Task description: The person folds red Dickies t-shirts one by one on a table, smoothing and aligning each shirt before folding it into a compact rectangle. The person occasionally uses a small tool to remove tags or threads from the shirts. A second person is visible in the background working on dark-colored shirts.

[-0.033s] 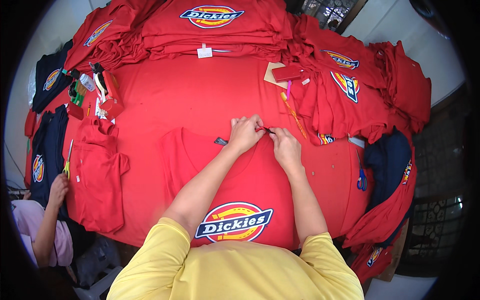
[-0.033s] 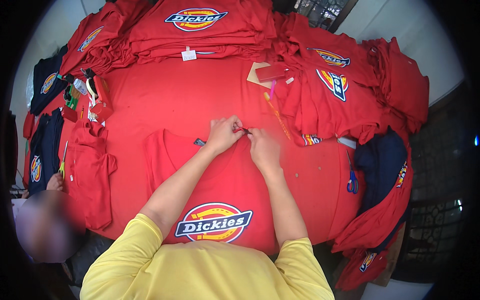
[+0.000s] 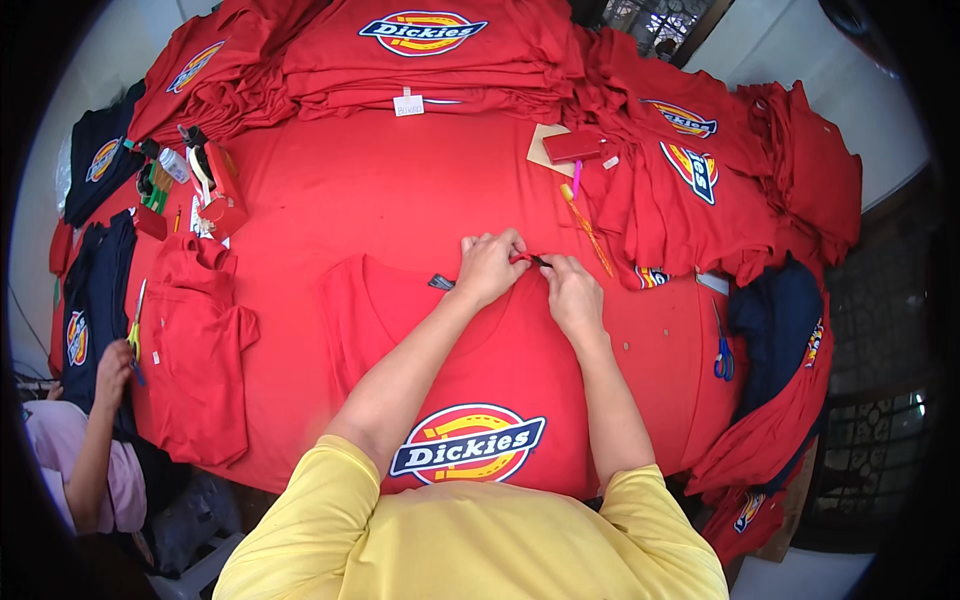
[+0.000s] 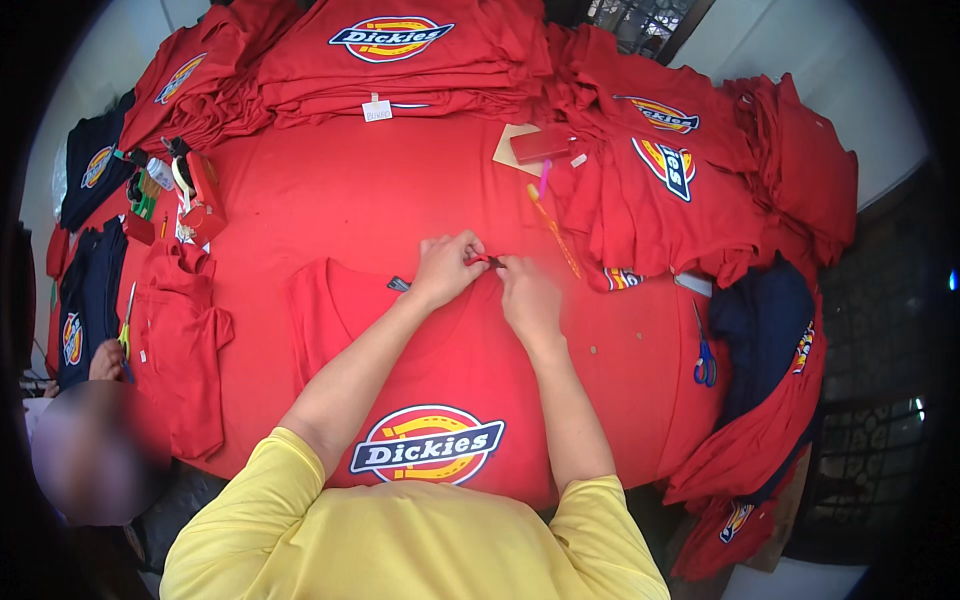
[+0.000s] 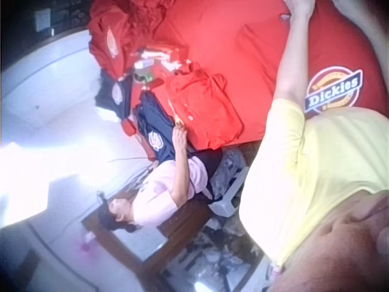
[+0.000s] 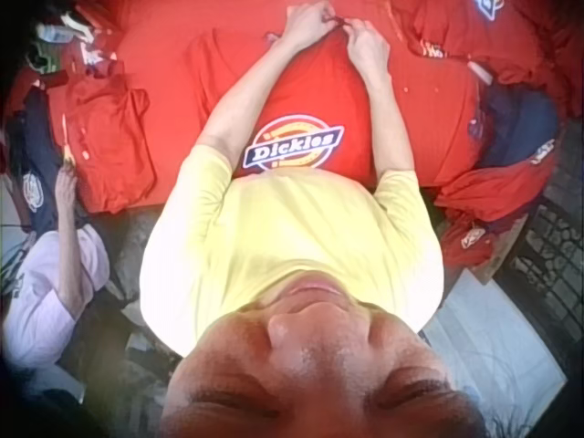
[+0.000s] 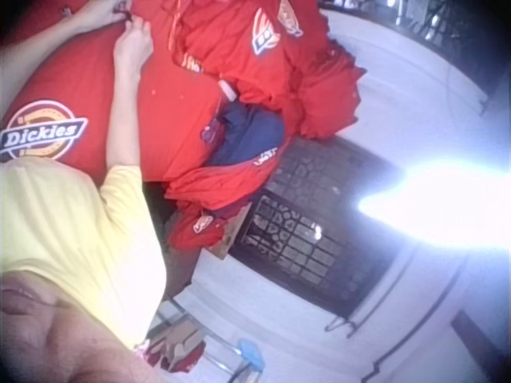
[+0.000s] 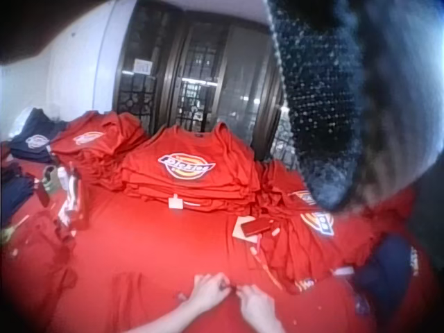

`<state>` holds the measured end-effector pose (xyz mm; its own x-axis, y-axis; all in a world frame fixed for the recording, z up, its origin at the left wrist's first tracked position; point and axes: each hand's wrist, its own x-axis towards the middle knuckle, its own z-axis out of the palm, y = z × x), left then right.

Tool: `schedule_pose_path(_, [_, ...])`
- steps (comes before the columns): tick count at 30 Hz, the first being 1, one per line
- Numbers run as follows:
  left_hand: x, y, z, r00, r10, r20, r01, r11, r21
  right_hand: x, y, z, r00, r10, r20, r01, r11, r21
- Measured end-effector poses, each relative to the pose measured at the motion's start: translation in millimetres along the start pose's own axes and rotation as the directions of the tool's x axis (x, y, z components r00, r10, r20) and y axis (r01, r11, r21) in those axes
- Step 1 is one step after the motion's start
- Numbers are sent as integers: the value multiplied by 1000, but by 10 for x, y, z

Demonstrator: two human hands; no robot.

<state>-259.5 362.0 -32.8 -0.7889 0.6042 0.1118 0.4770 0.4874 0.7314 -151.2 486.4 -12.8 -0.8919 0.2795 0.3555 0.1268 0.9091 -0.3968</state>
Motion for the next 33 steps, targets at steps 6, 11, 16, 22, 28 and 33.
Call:
schedule_pose_path(6, [-787, -188, -912, 933, 171, -318, -160, 985, 59, -417, 557, -340, 972, 181, -152, -216, 940, -264])
schedule_pose_path(11, [-2285, -609, -1574, 895, -264, -359, 273, 962, -27, -930, 1085, -420, 955, 106, -275, -215, 890, -402])
schedule_pose_path(16, [-3299, -356, -1224, 972, -188, -140, 222, 930, 293, -856, -26, -167, 1000, 11, 7, -12, 987, 162])
schedule_pose_path(22, [-3362, -247, -1172, 980, -150, -131, 185, 925, 331, -304, -956, 750, 998, 59, 29, -65, 949, 308])
schedule_pose_path(28, [-3533, -359, -1151, 969, -195, -153, 229, 939, 257, -439, -944, 746, 978, -184, 94, 165, 969, 185])
schedule_pose_path(33, [-3585, -256, -1387, 989, -137, -57, 147, 946, 289, -553, -861, 689, 923, -378, 76, 382, 923, -52])
